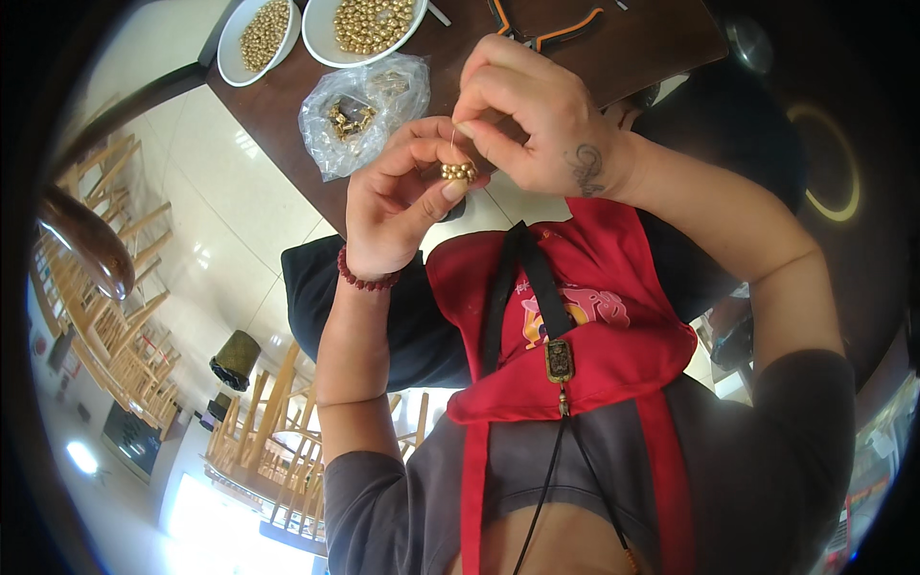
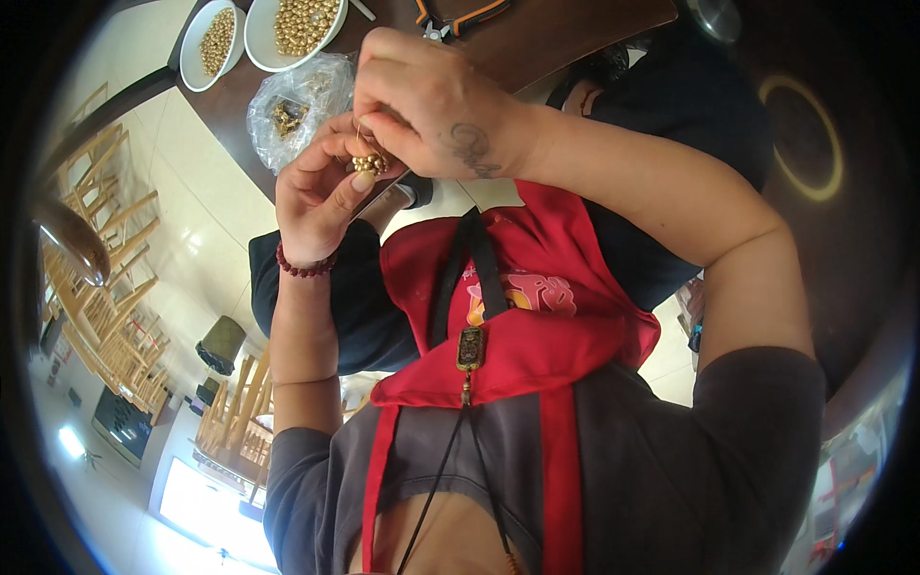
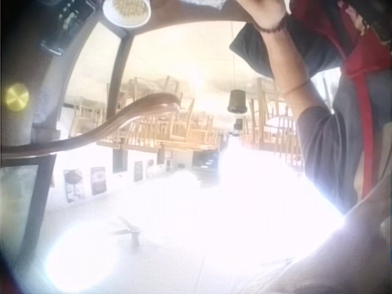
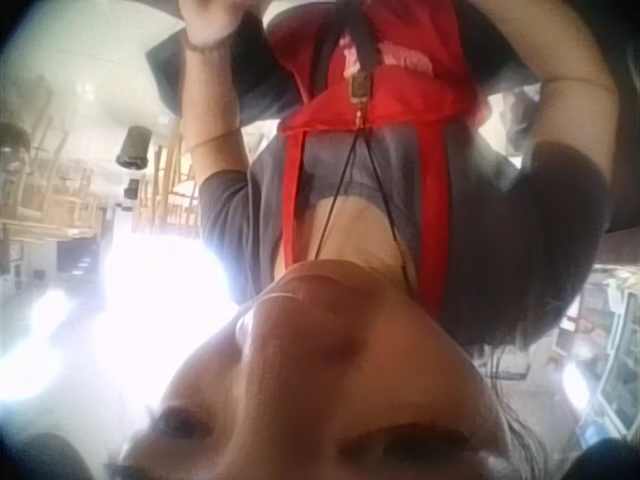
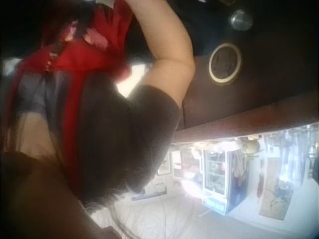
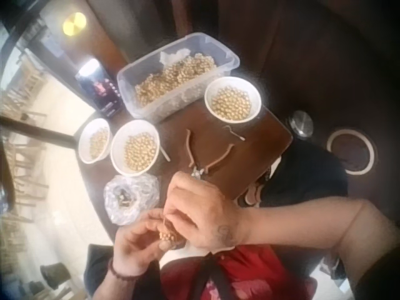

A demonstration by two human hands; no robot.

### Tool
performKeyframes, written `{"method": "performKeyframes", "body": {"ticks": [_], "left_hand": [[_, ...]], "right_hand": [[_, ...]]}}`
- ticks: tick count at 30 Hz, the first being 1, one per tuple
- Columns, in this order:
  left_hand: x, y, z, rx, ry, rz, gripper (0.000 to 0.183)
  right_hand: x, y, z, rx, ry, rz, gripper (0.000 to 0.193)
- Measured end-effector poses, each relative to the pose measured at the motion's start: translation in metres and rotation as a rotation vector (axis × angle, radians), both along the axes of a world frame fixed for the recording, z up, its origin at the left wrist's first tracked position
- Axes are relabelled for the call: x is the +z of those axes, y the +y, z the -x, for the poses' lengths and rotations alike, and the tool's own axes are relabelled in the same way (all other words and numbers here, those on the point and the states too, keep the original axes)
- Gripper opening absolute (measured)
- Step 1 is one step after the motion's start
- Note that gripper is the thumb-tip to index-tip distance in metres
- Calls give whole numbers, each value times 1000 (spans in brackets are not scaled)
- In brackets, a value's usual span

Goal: The person strings gold-colored beads together using a thin wire to form a cluster. They pick beads from several small bowls and a larger container on a wooden table, occasionally moving a pair of pliers to manage the structure.

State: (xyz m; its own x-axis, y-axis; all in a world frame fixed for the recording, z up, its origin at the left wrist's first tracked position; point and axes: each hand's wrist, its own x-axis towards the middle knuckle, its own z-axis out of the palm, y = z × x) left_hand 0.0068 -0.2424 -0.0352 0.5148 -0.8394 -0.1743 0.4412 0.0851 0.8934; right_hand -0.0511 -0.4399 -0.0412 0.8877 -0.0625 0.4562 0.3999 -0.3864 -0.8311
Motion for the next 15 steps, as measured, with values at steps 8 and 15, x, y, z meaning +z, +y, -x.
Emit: {"method": "performKeyframes", "body": {"ticks": [8,15], "left_hand": [[-3,3,2,152,25,46,20],[6,-1,3,195,88,94,25]], "right_hand": [[-3,6,6,-5,280,-166,6],[3,6,9,12,354,-210,6]]}}
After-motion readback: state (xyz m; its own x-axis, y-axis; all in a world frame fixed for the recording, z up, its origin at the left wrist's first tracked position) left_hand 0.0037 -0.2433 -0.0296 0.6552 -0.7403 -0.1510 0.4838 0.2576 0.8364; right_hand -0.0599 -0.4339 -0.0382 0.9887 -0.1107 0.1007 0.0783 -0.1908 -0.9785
